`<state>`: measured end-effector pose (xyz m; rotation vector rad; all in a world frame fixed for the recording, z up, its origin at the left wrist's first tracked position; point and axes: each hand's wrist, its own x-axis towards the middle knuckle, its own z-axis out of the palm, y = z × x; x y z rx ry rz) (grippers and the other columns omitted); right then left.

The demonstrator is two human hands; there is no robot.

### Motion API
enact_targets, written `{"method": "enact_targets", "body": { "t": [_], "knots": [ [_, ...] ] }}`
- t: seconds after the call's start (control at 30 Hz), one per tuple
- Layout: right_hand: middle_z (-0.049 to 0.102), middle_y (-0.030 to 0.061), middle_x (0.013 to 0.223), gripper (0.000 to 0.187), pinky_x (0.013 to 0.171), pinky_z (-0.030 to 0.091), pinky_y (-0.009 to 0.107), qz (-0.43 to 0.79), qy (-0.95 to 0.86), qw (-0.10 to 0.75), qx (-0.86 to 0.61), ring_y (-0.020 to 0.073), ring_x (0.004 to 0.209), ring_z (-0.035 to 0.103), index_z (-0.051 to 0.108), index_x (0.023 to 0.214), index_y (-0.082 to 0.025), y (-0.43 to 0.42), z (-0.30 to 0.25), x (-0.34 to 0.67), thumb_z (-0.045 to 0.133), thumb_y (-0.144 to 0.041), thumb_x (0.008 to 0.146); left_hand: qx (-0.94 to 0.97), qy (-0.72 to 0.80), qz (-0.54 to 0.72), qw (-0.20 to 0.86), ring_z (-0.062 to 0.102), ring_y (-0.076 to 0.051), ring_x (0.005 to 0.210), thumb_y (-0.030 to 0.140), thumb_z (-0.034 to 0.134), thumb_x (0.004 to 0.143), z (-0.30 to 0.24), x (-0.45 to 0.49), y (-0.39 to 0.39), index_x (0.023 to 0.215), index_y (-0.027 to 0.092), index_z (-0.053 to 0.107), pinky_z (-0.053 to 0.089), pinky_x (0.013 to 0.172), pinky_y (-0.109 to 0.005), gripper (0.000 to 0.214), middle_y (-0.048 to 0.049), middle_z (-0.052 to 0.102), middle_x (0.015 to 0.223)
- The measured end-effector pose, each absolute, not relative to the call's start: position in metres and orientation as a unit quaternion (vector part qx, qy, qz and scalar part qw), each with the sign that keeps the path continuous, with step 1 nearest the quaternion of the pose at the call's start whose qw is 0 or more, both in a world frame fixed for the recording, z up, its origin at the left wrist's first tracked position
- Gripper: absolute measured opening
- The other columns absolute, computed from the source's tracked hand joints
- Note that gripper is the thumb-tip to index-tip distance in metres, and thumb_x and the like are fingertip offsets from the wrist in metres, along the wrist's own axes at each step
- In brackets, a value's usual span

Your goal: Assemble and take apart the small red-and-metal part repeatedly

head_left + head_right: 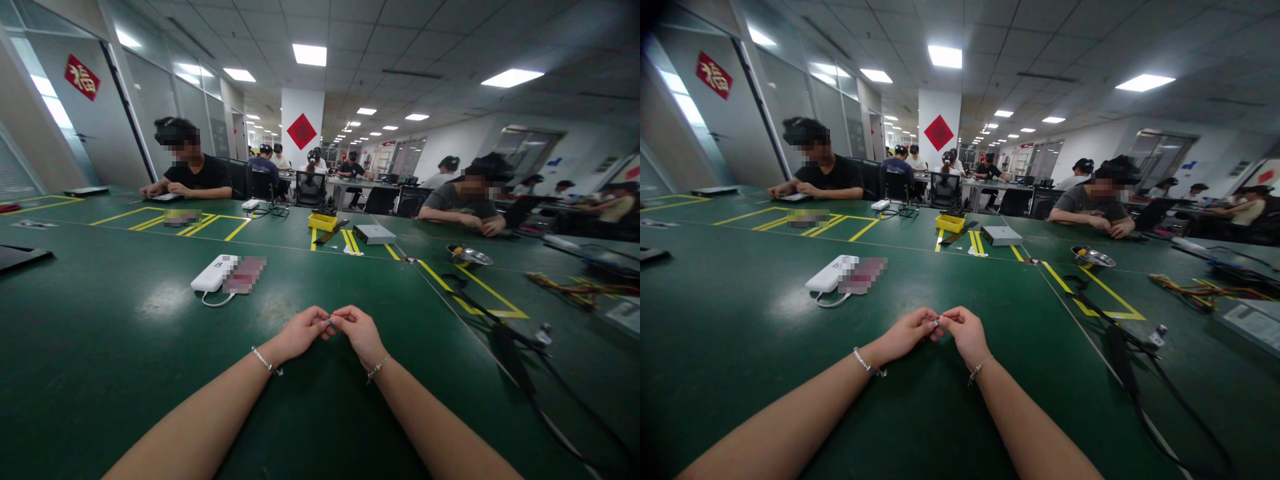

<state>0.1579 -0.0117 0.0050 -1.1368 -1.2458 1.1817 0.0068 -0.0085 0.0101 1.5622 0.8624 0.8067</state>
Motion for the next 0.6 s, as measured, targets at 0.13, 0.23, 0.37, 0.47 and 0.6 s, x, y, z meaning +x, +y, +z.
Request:
{"method": "enact_targets", "body": {
  "t": [0.13, 0.23, 0.37, 0.47, 0.6],
  "knots": [
    [0.063, 0.0013, 0.064, 0.018, 0.062, 0.042, 0.027, 0.465, -0.564, 0.485, -0.481, 0.0127, 0.06, 0.056, 0.06, 0.07, -0.015, -0.01, 0.003, 0.159, 0.063, -0.029, 0.06, 0.678, 0.373, 0.342, 0.532, 0.055, -0.011, 0.067, 0.025, 0.045, 0.079, 0.006, 0.007, -0.007, 0.084, 0.013, 0.049, 0.042, 0.064, -0.024, 0.014, -0.003, 0.059, 0.074],
    [0.065, 0.003, 0.069, 0.02, 0.067, 0.042, 0.03, 0.436, -0.589, 0.47, -0.492, 0.0148, 0.065, 0.057, 0.063, 0.074, -0.015, -0.009, 0.003, 0.161, 0.06, -0.031, 0.063, 0.686, 0.367, 0.352, 0.52, 0.055, -0.011, 0.068, 0.027, 0.043, 0.08, 0.001, 0.006, -0.005, 0.086, 0.013, 0.049, 0.043, 0.064, -0.025, 0.017, -0.0044, 0.06, 0.078],
    [0.066, 0.0047, 0.075, 0.024, 0.075, 0.042, 0.031, 0.428, -0.599, 0.474, -0.483, 0.0167, 0.074, 0.058, 0.066, 0.079, -0.016, -0.01, 0.003, 0.163, 0.058, -0.034, 0.066, 0.675, 0.355, 0.369, 0.531, 0.056, -0.012, 0.069, 0.029, 0.041, 0.081, -0.004, 0.005, -0.002, 0.09, 0.013, 0.049, 0.043, 0.065, -0.025, 0.02, -0.0061, 0.06, 0.084],
    [0.066, 0.0051, 0.075, 0.028, 0.075, 0.042, 0.033, 0.434, -0.603, 0.475, -0.473, 0.0173, 0.075, 0.058, 0.066, 0.084, -0.015, -0.009, 0.001, 0.164, 0.057, -0.036, 0.068, 0.661, 0.36, 0.377, 0.54, 0.057, -0.012, 0.068, 0.029, 0.042, 0.08, -0.002, 0.006, -0.002, 0.09, 0.013, 0.049, 0.044, 0.064, -0.026, 0.02, -0.0059, 0.06, 0.084],
    [0.066, 0.0068, 0.084, 0.03, 0.078, 0.042, 0.035, 0.445, -0.605, 0.47, -0.464, 0.0188, 0.08, 0.059, 0.065, 0.089, -0.016, -0.007, -0.004, 0.164, 0.056, -0.036, 0.068, 0.641, 0.375, 0.387, 0.546, 0.056, -0.011, 0.065, 0.027, 0.043, 0.079, 0.004, 0.008, -0.004, 0.087, 0.013, 0.05, 0.043, 0.062, -0.025, 0.018, -0.0047, 0.06, 0.079]
  ]
}}
